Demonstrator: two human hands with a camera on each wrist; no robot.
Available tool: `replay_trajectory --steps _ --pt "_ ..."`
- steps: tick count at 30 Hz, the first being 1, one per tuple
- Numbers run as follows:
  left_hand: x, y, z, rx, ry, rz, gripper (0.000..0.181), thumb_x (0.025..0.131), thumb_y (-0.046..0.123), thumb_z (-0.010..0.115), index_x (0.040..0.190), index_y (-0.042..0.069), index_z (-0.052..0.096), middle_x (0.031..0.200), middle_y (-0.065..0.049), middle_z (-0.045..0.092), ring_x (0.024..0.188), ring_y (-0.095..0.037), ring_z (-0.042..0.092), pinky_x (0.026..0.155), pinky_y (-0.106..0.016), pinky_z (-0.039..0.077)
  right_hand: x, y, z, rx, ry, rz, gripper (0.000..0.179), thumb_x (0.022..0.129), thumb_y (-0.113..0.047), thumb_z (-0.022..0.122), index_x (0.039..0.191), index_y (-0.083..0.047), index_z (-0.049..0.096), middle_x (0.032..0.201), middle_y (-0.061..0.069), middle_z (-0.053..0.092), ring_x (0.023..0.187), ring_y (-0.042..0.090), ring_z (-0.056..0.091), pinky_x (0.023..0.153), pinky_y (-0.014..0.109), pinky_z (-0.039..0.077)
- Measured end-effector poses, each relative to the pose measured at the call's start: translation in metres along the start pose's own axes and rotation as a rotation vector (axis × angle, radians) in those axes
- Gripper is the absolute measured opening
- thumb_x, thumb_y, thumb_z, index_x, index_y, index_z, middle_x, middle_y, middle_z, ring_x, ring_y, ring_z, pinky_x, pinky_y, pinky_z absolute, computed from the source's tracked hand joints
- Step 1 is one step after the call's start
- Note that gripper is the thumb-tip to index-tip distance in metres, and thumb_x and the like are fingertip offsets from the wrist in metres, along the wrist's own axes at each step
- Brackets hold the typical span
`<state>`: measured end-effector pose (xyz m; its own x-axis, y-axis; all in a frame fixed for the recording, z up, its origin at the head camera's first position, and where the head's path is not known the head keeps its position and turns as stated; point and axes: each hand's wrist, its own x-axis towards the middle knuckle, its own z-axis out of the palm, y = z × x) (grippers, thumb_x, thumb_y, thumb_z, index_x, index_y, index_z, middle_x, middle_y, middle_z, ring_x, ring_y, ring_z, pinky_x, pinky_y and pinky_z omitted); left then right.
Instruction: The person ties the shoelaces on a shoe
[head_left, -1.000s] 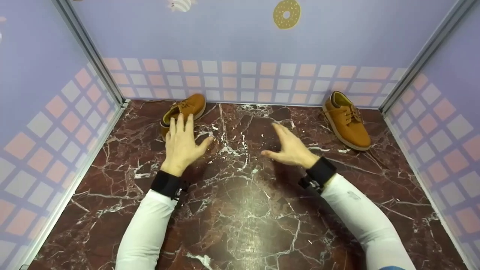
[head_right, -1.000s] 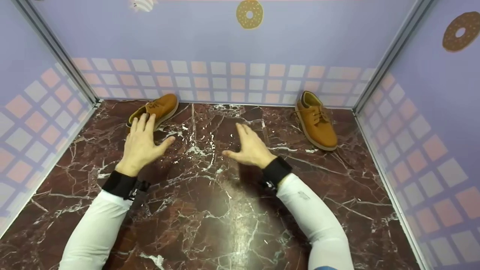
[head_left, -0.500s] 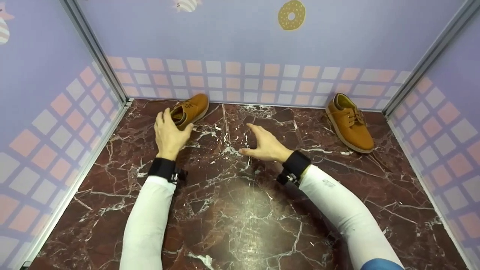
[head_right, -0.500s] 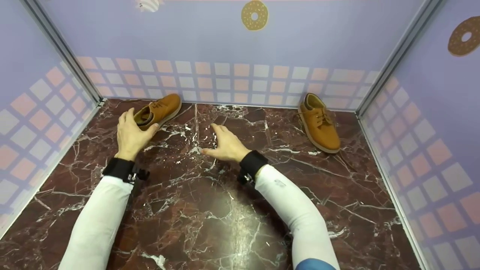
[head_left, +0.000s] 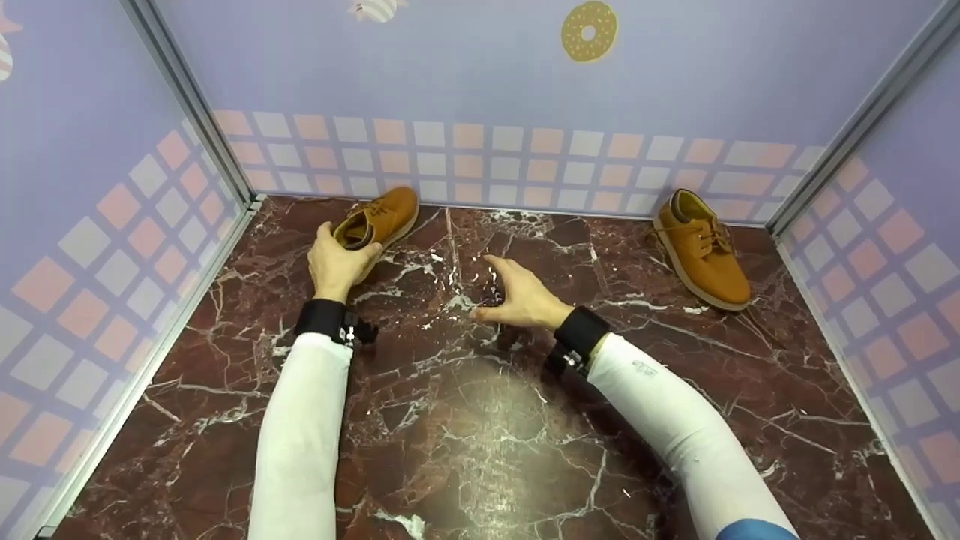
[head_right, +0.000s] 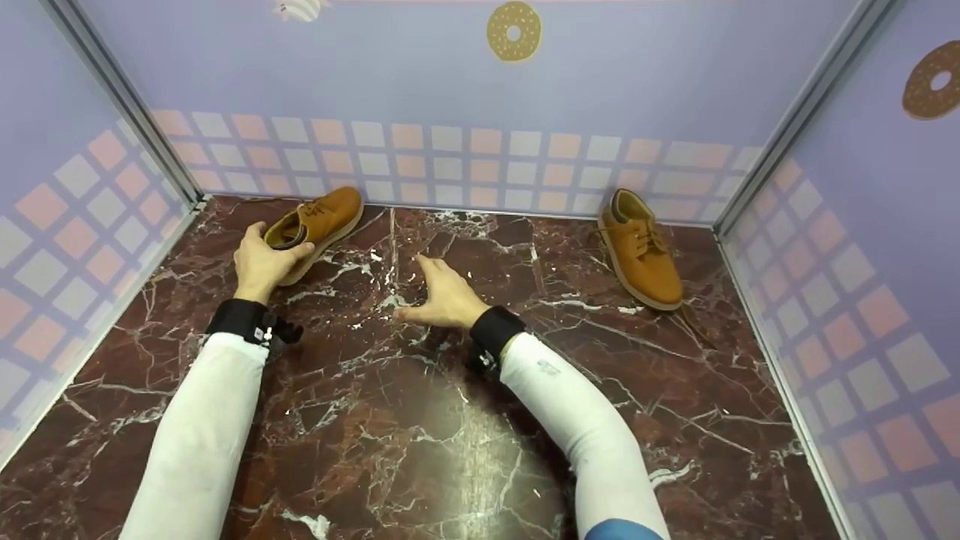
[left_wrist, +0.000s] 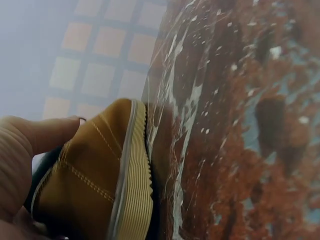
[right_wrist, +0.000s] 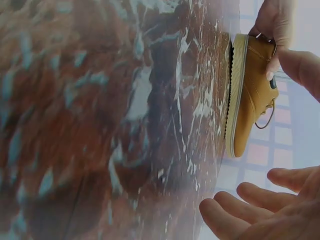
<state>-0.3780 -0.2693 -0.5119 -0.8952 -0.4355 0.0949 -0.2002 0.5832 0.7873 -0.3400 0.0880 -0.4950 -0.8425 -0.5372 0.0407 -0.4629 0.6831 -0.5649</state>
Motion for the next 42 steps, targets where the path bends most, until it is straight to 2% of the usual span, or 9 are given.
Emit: replay_trajectory --steps 2,5,9,13,20,25,30,37,42 --pt "0.014 -0.013 0.006 0.012 -0.012 0.005 0.119 0.083 0.061 0.093 0.173 0.006 0.037 0.172 -0.025 0.052 0.158 -0.053 0.049 0.132 -0.063 0.041 0.002 -0.002 0.003 0.006 0.0 -0.001 0.117 0.086 -0.048 0.093 0.174 -0.002 0.032 0.174 0.027 0.046 0.162 0.045 0.047 0.137 0.06 0.038" --pt "0.016 -0.013 0.003 0.028 -0.04 -0.005 0.121 0.081 0.061 0.094 0.173 0.006 0.037 0.172 -0.025 0.053 0.157 -0.054 0.05 0.132 -0.061 0.042 0.006 -0.006 0.008 0.019 -0.012 0.0 0.116 0.086 -0.047 0.092 0.174 -0.001 0.033 0.173 0.028 0.047 0.162 0.046 0.048 0.138 0.058 0.038" --pt "-0.01 0.014 -0.014 0.072 -0.106 -0.008 0.108 0.087 0.046 0.09 0.171 0.001 0.038 0.169 -0.029 0.054 0.156 -0.052 0.052 0.133 -0.06 0.042 0.01 -0.01 0.012 0.024 -0.042 0.023 0.11 0.089 -0.045 0.088 0.173 0.0 0.033 0.174 0.03 0.045 0.163 0.048 0.045 0.139 0.059 0.036" --pt "-0.015 0.023 -0.015 0.139 -0.17 0.02 0.107 0.09 0.048 0.085 0.171 -0.003 0.037 0.169 -0.032 0.052 0.157 -0.051 0.051 0.134 -0.059 0.041 0.011 -0.012 0.014 -0.006 -0.056 0.054 0.106 0.091 -0.043 0.086 0.174 -0.002 0.034 0.176 0.029 0.043 0.165 0.048 0.043 0.138 0.06 0.036" --pt "-0.023 0.036 -0.012 0.198 -0.227 0.044 0.109 0.092 0.048 0.083 0.172 -0.005 0.032 0.168 -0.037 0.049 0.156 -0.054 0.05 0.133 -0.063 0.041 0.012 -0.014 0.015 -0.005 -0.056 0.068 0.104 0.093 -0.045 0.084 0.174 -0.004 0.034 0.175 0.028 0.044 0.163 0.047 0.046 0.138 0.06 0.038" --pt "-0.028 0.038 -0.004 0.121 -0.26 0.076 0.106 0.09 0.039 0.082 0.173 -0.004 0.031 0.169 -0.035 0.049 0.157 -0.052 0.05 0.134 -0.061 0.041 0.018 0.0 0.024 0.022 -0.047 0.067 0.107 0.09 -0.052 0.086 0.174 -0.007 0.036 0.175 0.027 0.045 0.162 0.047 0.047 0.136 0.062 0.038" --pt "-0.033 0.036 0.001 0.002 -0.285 0.063 0.106 0.091 0.035 0.079 0.175 0.0 0.026 0.174 -0.03 0.046 0.16 -0.048 0.048 0.136 -0.058 0.038 0.033 0.024 0.045 0.004 -0.019 0.045 0.109 0.089 -0.057 0.085 0.172 -0.005 0.037 0.172 0.027 0.049 0.158 0.045 0.052 0.134 0.061 0.042" --pt "-0.045 0.045 0.007 -0.048 -0.327 0.083 0.095 0.087 0.029 0.083 0.166 -0.001 0.04 0.16 -0.03 0.059 0.147 -0.047 0.058 0.13 -0.059 0.046 0.011 -0.018 0.017 0.158 -0.043 0.073 0.102 0.095 -0.044 0.082 0.172 0.002 0.035 0.174 0.028 0.047 0.16 0.045 0.05 0.137 0.056 0.039" --pt "-0.06 0.054 0.017 -0.024 -0.38 0.1 0.088 0.087 0.029 0.082 0.16 -0.002 0.044 0.152 -0.029 0.064 0.14 -0.045 0.063 0.124 -0.059 0.052 0.01 -0.023 0.015 0.186 -0.049 0.104 0.102 0.099 -0.052 0.078 0.175 -0.002 0.031 0.171 0.028 0.051 0.155 0.044 0.056 0.133 0.054 0.045"
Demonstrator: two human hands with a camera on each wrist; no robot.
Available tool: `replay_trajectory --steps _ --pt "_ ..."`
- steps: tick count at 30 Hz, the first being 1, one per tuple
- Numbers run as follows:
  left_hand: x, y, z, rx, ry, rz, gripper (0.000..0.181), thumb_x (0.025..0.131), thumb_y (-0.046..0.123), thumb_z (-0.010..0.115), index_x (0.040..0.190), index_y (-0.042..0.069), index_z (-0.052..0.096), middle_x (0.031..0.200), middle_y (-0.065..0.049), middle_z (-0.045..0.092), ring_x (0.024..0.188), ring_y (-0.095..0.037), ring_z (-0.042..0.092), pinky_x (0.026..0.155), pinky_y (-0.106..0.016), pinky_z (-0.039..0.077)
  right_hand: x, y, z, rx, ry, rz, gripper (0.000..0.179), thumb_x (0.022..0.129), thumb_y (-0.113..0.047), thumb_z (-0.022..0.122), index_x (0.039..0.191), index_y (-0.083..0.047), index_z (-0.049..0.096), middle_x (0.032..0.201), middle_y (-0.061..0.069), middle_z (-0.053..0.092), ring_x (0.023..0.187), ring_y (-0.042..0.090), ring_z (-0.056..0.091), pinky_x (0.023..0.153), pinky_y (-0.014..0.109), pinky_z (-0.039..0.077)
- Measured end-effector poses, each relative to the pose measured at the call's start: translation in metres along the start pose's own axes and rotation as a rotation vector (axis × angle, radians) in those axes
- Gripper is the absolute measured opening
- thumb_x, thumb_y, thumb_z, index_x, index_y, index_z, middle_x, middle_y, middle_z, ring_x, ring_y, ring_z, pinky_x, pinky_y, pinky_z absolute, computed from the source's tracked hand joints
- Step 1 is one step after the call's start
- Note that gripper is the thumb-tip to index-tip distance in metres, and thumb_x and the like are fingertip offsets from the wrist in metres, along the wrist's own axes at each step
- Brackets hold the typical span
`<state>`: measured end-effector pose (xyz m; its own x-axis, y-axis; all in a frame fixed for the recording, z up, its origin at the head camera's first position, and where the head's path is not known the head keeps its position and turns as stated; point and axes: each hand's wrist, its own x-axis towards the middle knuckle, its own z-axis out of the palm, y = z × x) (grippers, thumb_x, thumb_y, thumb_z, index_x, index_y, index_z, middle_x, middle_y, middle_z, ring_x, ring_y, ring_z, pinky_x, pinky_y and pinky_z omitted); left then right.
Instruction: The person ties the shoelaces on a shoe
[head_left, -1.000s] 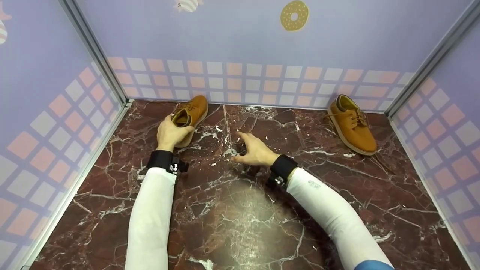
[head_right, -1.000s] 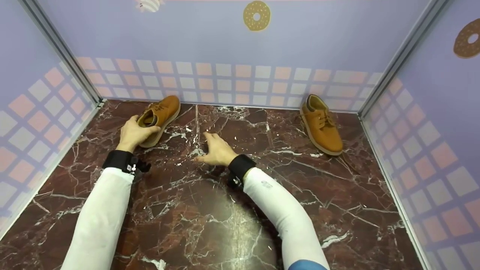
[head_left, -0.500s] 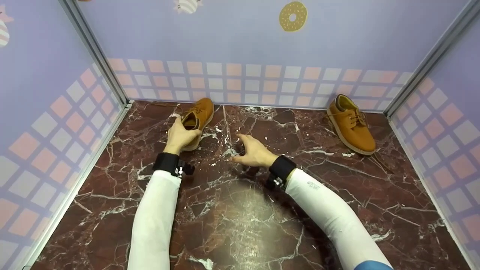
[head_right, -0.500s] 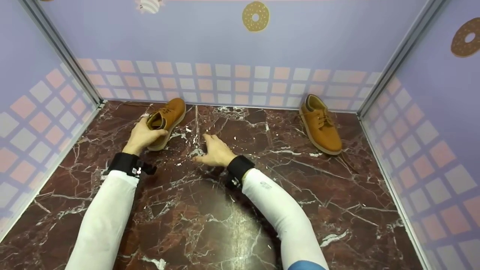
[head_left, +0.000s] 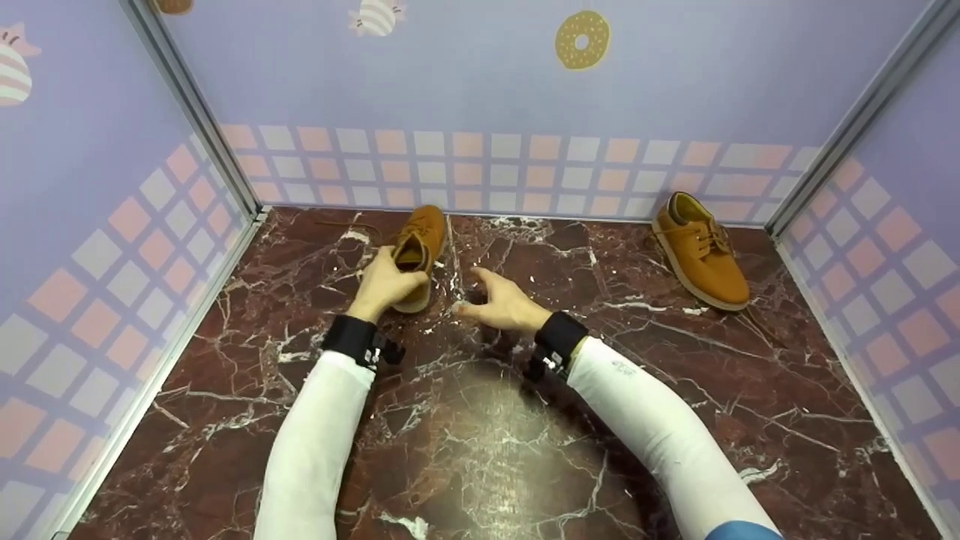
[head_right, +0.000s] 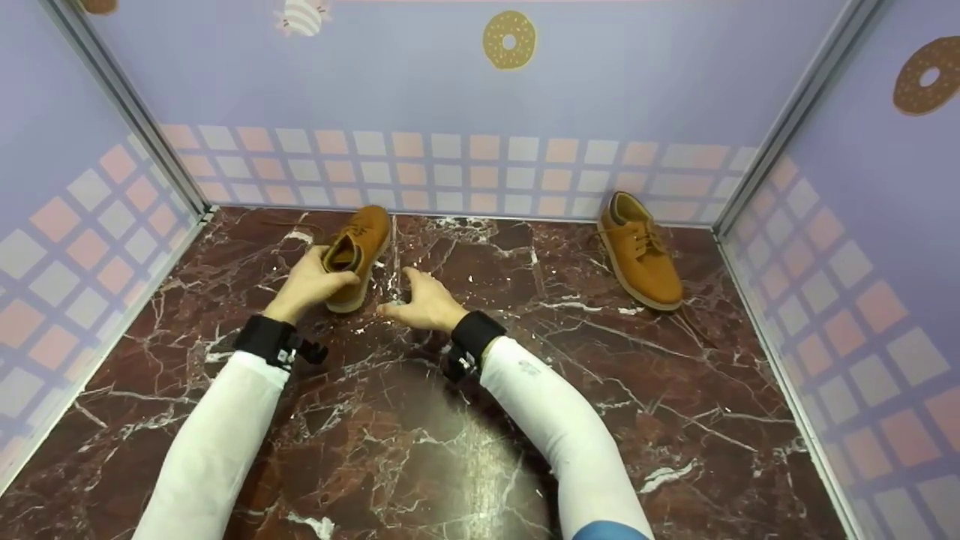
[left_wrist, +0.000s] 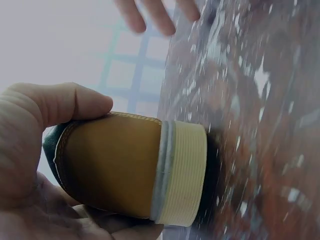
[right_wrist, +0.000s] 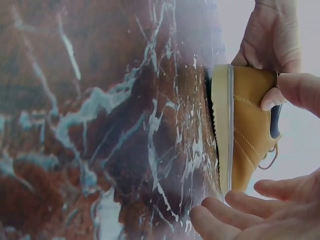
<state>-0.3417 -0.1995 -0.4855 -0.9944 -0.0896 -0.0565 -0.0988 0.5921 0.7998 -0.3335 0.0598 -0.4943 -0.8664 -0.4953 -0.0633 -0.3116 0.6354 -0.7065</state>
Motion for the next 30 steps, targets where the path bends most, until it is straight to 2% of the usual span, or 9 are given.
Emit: replay_trajectory --steps 6,7,12,13,14,17,21,25,30 --pt "-0.012 0.016 0.023 0.086 -0.077 0.048 0.104 0.089 0.031 0.078 0.172 -0.006 0.027 0.165 -0.036 0.053 0.15 -0.052 0.057 0.129 -0.061 0.047 0.03 0.048 0.015 0.039 0.043 0.033 0.114 0.097 -0.075 0.073 0.177 -0.006 0.029 0.178 0.02 0.046 0.158 0.04 0.055 0.134 0.051 0.045" --pt "-0.004 0.006 0.031 0.097 -0.081 0.074 0.11 0.089 0.037 0.079 0.174 -0.005 0.023 0.168 -0.036 0.05 0.151 -0.051 0.057 0.13 -0.058 0.048 0.032 0.05 0.016 0.035 0.056 0.044 0.113 0.098 -0.074 0.072 0.176 -0.003 0.031 0.178 0.021 0.046 0.158 0.04 0.054 0.134 0.051 0.045" --pt "-0.015 0.018 0.043 0.107 -0.115 0.12 0.114 0.091 0.044 0.08 0.175 -0.007 0.022 0.171 -0.038 0.045 0.157 -0.053 0.051 0.134 -0.059 0.043 0.017 0.028 0.007 0.142 0.092 0.057 0.1 0.105 -0.065 0.067 0.174 0.0 0.035 0.17 0.024 0.055 0.154 0.039 0.059 0.128 0.05 0.052" --pt "-0.016 0.02 0.044 0.082 -0.118 0.128 0.112 0.091 0.043 0.081 0.174 -0.007 0.024 0.17 -0.037 0.048 0.156 -0.052 0.052 0.133 -0.059 0.044 0.012 0.023 0.005 0.171 0.101 0.052 0.097 0.106 -0.063 0.066 0.173 0.0 0.035 0.169 0.024 0.056 0.154 0.039 0.06 0.127 0.05 0.052" --pt "-0.027 0.033 0.041 0.055 -0.127 0.117 0.106 0.092 0.039 0.08 0.172 -0.006 0.028 0.168 -0.037 0.05 0.156 -0.053 0.051 0.133 -0.062 0.043 0.009 0.019 0.003 0.21 0.105 0.05 0.095 0.107 -0.062 0.065 0.174 -0.001 0.034 0.17 0.023 0.055 0.155 0.039 0.059 0.128 0.049 0.052" --pt "-0.03 0.036 0.044 -0.085 -0.137 0.11 0.09 0.095 0.035 0.077 0.168 -0.001 0.039 0.165 -0.031 0.055 0.154 -0.047 0.055 0.131 -0.06 0.045 -0.002 0.001 -0.001 0.297 0.121 0.079 0.089 0.111 -0.054 0.061 0.175 -0.001 0.031 0.178 0.024 0.044 0.164 0.04 0.048 0.137 0.051 0.041" --pt "-0.03 0.041 0.044 -0.236 -0.149 0.031 0.083 0.105 0.034 0.066 0.174 0.002 0.032 0.178 -0.026 0.042 0.166 -0.041 0.042 0.14 -0.056 0.033 -0.003 -0.006 0.002 0.401 0.143 0.114 0.081 0.115 -0.048 0.054 0.174 0.003 0.031 0.18 0.025 0.038 0.168 0.041 0.04 0.139 0.053 0.037" --pt "-0.032 0.046 0.046 -0.25 -0.174 -0.035 0.085 0.111 0.035 0.053 0.179 0.002 0.015 0.187 -0.023 0.022 0.175 -0.038 0.024 0.145 -0.053 0.023 -0.002 -0.006 0.006 0.573 0.112 0.138 0.077 0.117 -0.043 0.051 0.175 0.003 0.029 0.181 0.026 0.036 0.167 0.042 0.042 0.131 0.055 0.048" --pt "-0.038 0.049 0.053 -0.179 -0.18 -0.015 0.082 0.113 0.034 0.048 0.179 -0.001 0.013 0.188 -0.023 0.017 0.177 -0.038 0.019 0.146 -0.052 0.02 -0.006 -0.005 0.006 0.649 0.126 0.141 0.072 0.118 -0.039 0.053 0.174 0.001 0.033 0.179 0.026 0.041 0.163 0.042 0.049 0.126 0.056 0.053"
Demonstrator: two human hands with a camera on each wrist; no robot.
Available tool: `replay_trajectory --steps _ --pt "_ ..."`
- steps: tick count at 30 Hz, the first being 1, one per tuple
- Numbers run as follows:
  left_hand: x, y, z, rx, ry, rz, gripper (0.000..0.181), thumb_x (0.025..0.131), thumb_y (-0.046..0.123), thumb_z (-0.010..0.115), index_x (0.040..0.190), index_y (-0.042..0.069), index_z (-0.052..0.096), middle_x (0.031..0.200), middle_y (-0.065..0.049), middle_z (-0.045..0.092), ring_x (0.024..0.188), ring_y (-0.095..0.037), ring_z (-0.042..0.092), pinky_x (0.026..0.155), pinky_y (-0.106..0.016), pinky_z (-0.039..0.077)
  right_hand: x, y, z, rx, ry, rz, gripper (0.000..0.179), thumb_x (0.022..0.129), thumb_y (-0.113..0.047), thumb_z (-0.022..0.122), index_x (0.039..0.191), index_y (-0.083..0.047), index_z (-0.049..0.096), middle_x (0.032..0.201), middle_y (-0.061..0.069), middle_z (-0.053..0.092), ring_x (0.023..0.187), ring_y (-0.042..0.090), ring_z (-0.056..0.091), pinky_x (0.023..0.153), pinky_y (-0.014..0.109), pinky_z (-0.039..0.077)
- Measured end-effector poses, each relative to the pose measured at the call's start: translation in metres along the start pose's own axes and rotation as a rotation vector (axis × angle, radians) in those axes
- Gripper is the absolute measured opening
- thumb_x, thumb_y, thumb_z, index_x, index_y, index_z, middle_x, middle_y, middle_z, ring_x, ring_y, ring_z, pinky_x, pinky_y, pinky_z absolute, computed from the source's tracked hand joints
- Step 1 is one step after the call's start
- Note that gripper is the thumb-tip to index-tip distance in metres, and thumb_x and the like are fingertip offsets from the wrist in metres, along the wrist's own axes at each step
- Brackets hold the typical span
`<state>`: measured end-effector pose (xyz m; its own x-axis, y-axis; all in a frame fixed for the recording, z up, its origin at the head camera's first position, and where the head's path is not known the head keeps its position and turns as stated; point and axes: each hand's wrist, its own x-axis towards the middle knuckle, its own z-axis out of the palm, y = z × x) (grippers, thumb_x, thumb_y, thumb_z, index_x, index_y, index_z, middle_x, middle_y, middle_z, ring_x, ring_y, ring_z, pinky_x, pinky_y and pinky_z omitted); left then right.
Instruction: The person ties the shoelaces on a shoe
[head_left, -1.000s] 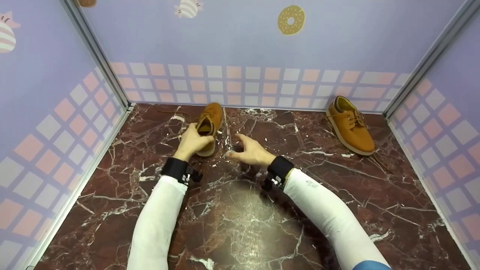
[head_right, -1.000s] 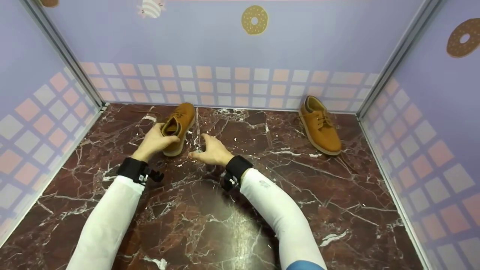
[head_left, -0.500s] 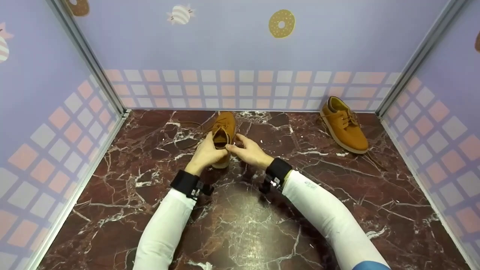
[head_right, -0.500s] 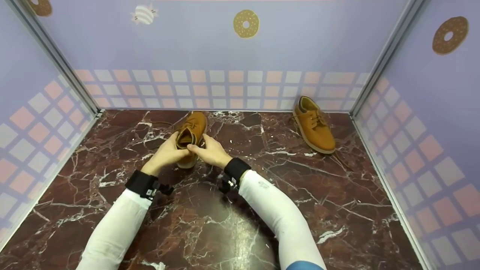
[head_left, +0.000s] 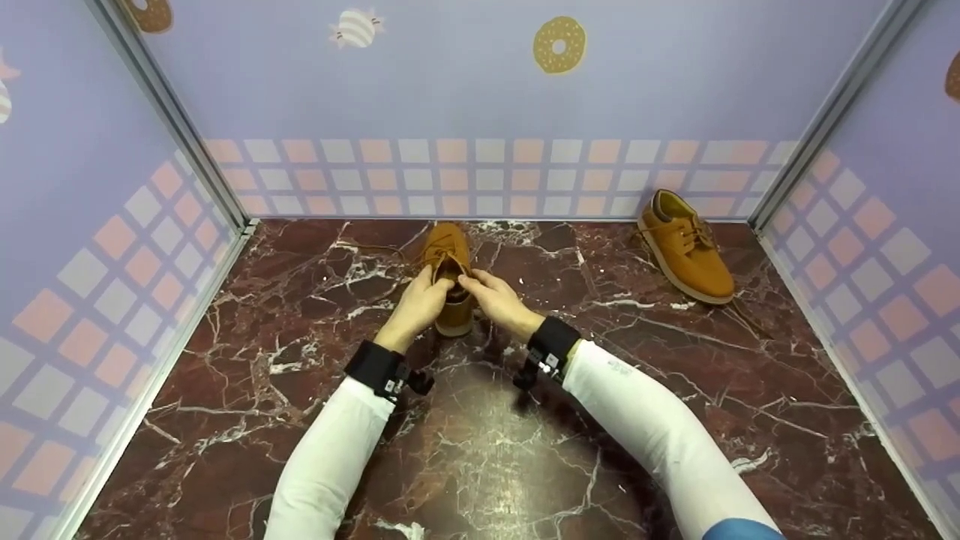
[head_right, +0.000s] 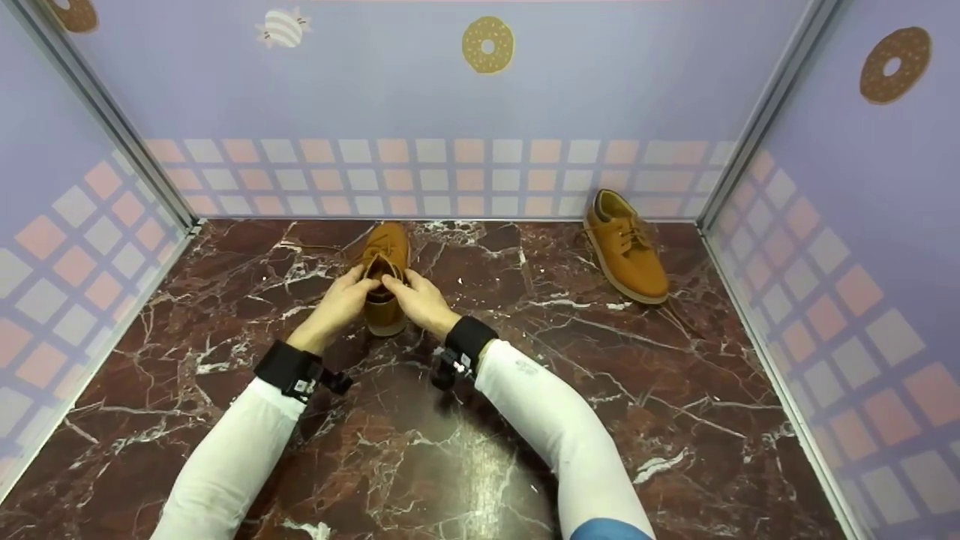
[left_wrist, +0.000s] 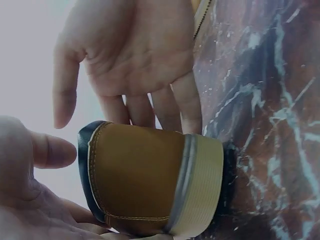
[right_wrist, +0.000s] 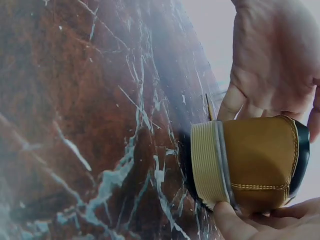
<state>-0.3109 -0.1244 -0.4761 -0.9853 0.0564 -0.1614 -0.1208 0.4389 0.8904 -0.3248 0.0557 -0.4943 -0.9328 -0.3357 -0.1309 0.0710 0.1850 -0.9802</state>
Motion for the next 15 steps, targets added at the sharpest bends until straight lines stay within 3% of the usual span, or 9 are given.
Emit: replay_trajectory --steps 6,11,15 --pt "-0.007 -0.002 0.008 0.094 0.009 0.057 0.08 0.11 0.028 0.048 0.177 -0.003 0.018 0.185 -0.029 0.025 0.173 -0.043 0.026 0.144 -0.055 0.025 -0.01 0.002 -0.005 0.041 -0.033 -0.021 0.066 0.116 -0.027 0.057 0.172 0.002 0.037 0.171 0.028 0.051 0.152 0.044 0.06 0.123 0.056 0.057" --pt "-0.016 -0.001 0.015 0.137 -0.001 0.108 0.074 0.107 0.025 0.053 0.173 -0.002 0.032 0.175 -0.028 0.045 0.163 -0.044 0.046 0.136 -0.058 0.04 -0.02 0.005 -0.013 -0.057 -0.001 -0.033 0.073 0.11 -0.021 0.065 0.173 0.003 0.034 0.169 0.03 0.052 0.151 0.045 0.062 0.111 0.049 0.065" --pt "-0.023 0.001 0.02 0.156 -0.007 0.126 0.072 0.107 0.024 0.055 0.171 -0.003 0.037 0.171 -0.028 0.049 0.159 -0.045 0.05 0.133 -0.059 0.043 -0.025 0.006 -0.02 -0.086 0.018 -0.007 0.077 0.107 -0.021 0.069 0.173 0.002 0.035 0.168 0.029 0.053 0.15 0.044 0.062 0.106 0.045 0.068"
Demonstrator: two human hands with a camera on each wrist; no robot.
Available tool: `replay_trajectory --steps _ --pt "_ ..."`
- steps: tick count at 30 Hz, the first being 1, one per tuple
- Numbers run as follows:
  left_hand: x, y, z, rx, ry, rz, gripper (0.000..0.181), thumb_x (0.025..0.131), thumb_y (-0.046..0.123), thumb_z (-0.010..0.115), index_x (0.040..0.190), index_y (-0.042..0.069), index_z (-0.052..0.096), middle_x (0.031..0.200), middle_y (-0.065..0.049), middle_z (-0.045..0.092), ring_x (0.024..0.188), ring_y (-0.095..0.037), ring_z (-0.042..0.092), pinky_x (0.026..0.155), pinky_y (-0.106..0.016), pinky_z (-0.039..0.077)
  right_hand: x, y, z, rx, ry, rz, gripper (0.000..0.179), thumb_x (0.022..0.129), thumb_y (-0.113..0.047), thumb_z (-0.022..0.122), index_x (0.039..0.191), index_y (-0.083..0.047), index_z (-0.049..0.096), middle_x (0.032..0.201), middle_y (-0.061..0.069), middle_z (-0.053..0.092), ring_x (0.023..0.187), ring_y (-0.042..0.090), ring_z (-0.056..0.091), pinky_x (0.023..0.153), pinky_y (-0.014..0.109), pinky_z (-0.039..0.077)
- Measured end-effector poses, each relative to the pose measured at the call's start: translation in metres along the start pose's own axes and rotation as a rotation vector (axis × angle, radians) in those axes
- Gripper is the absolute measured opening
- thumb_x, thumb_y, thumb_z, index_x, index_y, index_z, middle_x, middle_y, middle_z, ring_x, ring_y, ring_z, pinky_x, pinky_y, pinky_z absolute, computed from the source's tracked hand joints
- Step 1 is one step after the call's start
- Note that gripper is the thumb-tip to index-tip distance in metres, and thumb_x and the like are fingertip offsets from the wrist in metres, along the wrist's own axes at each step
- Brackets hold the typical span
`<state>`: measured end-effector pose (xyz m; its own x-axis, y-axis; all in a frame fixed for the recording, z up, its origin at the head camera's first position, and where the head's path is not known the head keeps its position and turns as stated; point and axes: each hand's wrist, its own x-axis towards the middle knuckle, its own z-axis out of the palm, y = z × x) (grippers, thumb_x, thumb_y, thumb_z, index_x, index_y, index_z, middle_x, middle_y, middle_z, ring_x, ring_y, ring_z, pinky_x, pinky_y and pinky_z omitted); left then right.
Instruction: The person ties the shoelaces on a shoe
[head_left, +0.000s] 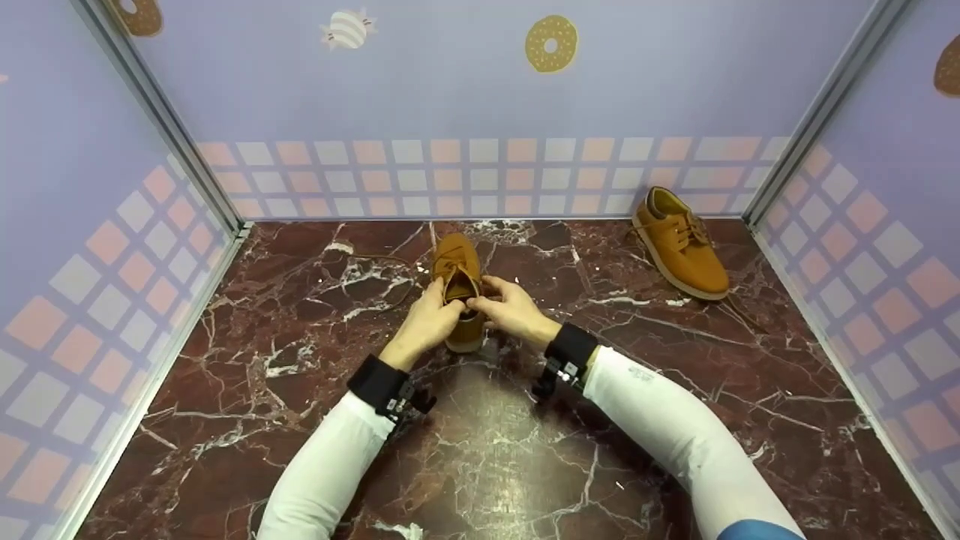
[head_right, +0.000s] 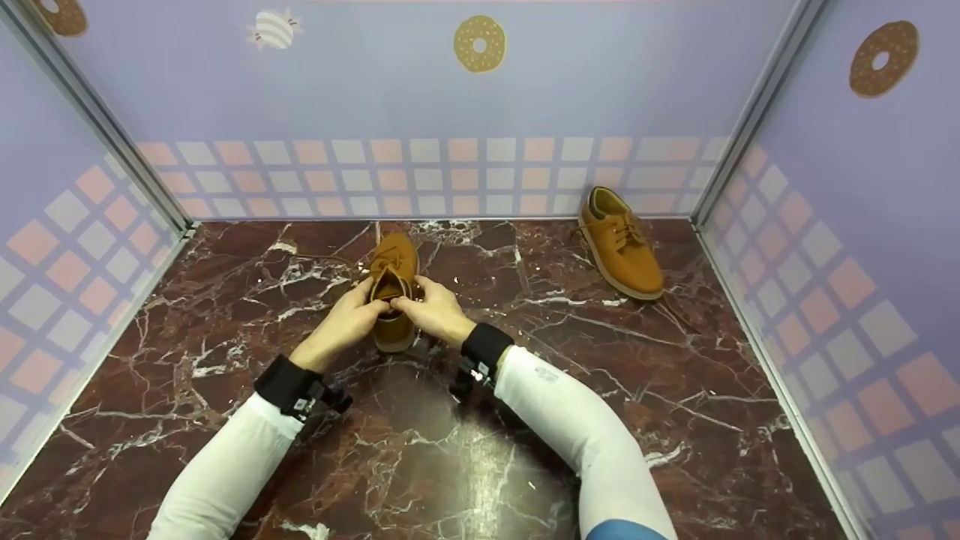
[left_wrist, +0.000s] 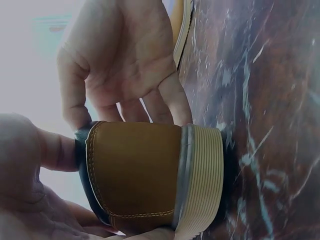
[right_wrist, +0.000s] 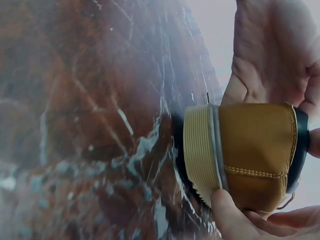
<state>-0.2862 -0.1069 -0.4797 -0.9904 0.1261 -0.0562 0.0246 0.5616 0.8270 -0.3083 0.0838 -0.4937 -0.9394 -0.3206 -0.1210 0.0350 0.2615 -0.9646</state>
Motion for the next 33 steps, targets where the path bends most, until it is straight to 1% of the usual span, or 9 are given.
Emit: replay_trajectory --steps 3,9,14,18,20,23,27,30,33 --pt "-0.002 0.004 0.004 0.02 -0.01 0.01 0.071 0.107 0.025 0.056 0.17 -0.004 0.037 0.17 -0.028 0.05 0.159 -0.046 0.05 0.133 -0.059 0.043 -0.004 0.002 -0.006 -0.019 -0.007 0.012 0.076 0.106 -0.021 0.07 0.172 0.001 0.038 0.167 0.029 0.055 0.147 0.044 0.065 0.105 0.044 0.068" --pt "-0.006 0.008 0.009 0.063 -0.035 0.031 0.081 0.106 0.025 0.058 0.173 -0.008 0.027 0.173 -0.032 0.043 0.161 -0.048 0.046 0.134 -0.06 0.041 -0.015 0.004 -0.013 -0.063 -0.02 -0.001 0.075 0.104 -0.021 0.069 0.17 0.002 0.041 0.163 0.028 0.059 0.14 0.043 0.07 0.102 0.046 0.069" --pt "-0.009 0.01 0.013 0.094 -0.07 0.044 0.086 0.105 0.028 0.059 0.174 -0.009 0.023 0.18 -0.036 0.03 0.168 -0.05 0.035 0.14 -0.06 0.031 -0.024 0.007 -0.019 -0.117 -0.021 -0.009 0.076 0.102 -0.021 0.068 0.17 0.001 0.041 0.161 0.026 0.061 0.133 0.04 0.073 0.097 0.044 0.071" --pt "-0.013 0.014 0.016 0.103 -0.112 0.041 0.089 0.105 0.029 0.058 0.175 -0.009 0.019 0.184 -0.035 0.019 0.173 -0.048 0.025 0.144 -0.059 0.023 -0.031 0.007 -0.025 -0.157 -0.019 -0.02 0.08 0.1 -0.021 0.07 0.171 0.0 0.04 0.156 0.026 0.065 0.118 0.034 0.078 0.089 0.045 0.072" --pt "-0.016 0.016 0.017 0.099 -0.116 0.058 0.089 0.103 0.028 0.058 0.174 -0.01 0.02 0.183 -0.035 0.023 0.171 -0.048 0.028 0.143 -0.058 0.025 -0.033 0.007 -0.027 -0.172 -0.021 -0.028 0.081 0.099 -0.021 0.071 0.171 0.0 0.04 0.152 0.026 0.067 0.11 0.029 0.079 0.085 0.046 0.072" --pt "-0.019 0.017 0.02 0.101 -0.112 0.116 0.085 0.1 0.024 0.06 0.171 -0.012 0.03 0.175 -0.036 0.039 0.164 -0.05 0.042 0.139 -0.06 0.034 -0.038 0.009 -0.029 -0.181 -0.021 -0.032 0.081 0.099 -0.021 0.073 0.17 -0.001 0.041 0.146 0.026 0.07 0.1 0.022 0.078 0.081 0.045 0.072" --pt "-0.026 0.019 0.024 0.101 -0.14 0.155 0.079 0.1 0.021 0.062 0.168 -0.011 0.037 0.169 -0.035 0.047 0.157 -0.049 0.05 0.135 -0.061 0.041 -0.05 0.011 -0.033 -0.217 -0.019 -0.027 0.082 0.097 -0.023 0.075 0.169 -0.002 0.042 0.135 0.026 0.074 0.087 0.025 0.078 0.076 0.044 0.071" --pt "-0.033 0.022 0.027 0.108 -0.173 0.139 0.084 0.102 0.023 0.062 0.171 -0.011 0.029 0.178 -0.035 0.034 0.166 -0.048 0.04 0.14 -0.06 0.032 -0.06 0.013 -0.036 -0.258 -0.013 -0.046 0.081 0.097 -0.025 0.078 0.167 -0.001 0.045 0.129 0.024 0.076 0.084 0.027 0.079 0.074 0.043 0.071" --pt "-0.04 0.026 0.031 0.122 -0.2 0.122 0.089 0.103 0.024 0.061 0.173 -0.011 0.021 0.183 -0.036 0.021 0.173 -0.048 0.026 0.144 -0.059 0.022 -0.068 0.015 -0.041 -0.302 0.007 -0.077 0.073 0.096 -0.027 0.081 0.157 0.0 0.054 0.123 0.022 0.078 0.081 0.021 0.078 0.071 0.038 0.07"
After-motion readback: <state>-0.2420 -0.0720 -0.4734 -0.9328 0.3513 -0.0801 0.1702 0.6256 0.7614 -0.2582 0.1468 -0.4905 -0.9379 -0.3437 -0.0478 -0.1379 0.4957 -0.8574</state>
